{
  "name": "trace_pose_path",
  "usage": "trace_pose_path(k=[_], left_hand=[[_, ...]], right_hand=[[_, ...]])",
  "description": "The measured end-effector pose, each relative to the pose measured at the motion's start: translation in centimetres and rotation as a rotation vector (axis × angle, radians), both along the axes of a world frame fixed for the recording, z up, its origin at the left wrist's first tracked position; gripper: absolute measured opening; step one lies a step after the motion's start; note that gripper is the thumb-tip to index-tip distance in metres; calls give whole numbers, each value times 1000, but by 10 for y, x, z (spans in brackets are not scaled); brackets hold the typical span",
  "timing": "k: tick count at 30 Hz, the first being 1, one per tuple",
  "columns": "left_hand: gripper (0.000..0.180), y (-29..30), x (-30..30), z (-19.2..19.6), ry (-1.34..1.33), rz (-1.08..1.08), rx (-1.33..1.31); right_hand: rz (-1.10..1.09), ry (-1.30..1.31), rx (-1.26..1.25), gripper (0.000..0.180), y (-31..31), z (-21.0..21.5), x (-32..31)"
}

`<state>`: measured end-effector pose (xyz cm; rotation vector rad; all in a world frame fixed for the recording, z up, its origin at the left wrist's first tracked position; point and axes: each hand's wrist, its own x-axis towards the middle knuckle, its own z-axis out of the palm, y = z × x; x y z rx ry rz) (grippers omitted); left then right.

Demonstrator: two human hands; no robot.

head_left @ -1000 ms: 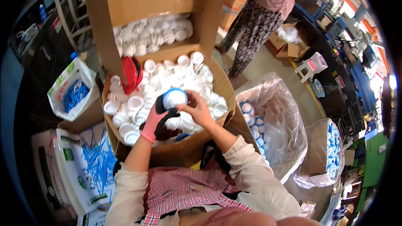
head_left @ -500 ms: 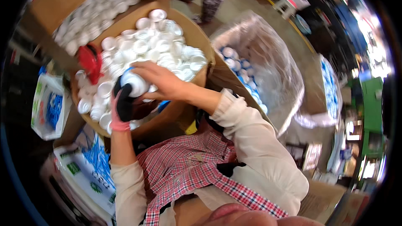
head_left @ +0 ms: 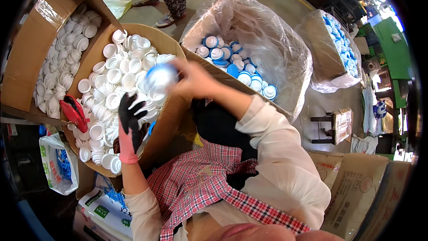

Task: The person repeatedly picks white plastic bowls and blue lids from a cardboard box, fits each lid onto a bowl, and places the assembled units into a nearby plastic bag. The person also briefly interacts with a machine control panel. The task continues throughout the clip.

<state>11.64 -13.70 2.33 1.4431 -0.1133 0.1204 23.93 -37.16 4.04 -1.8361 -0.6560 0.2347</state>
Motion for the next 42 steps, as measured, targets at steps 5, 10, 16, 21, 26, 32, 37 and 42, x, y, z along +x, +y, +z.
trace_pose_path(k=[5,10,16,21,26,32,37,42], left_hand=[[46,29,8,2,105,354,101],[42,45,8,-14,199,416,206],[40,83,-2,-41,287,604,294],[44,71,-8,-38,292,439,943],[49,69,-23,-44,328,148,1283],[55,82,-39,-64,426,181,1544],[32,113,-46,-60,509,363,1573],[36,111,-61,-33,289,619,1477]], right_hand=[[-641,281,-135,49,-150,-123,141],[-951,526,-646,50,-227,-264,188],[-784,526,-848,64,-240,-325,210],[-841,310,-1151,63,-241,-312,204],[-556,-182,-523,26,-159,-200,185],[446,-174,-267,16,50,-33,40],[1100,-539,-833,20,156,-62,-27],[1106,-626,-998,17,180,-102,-34]])
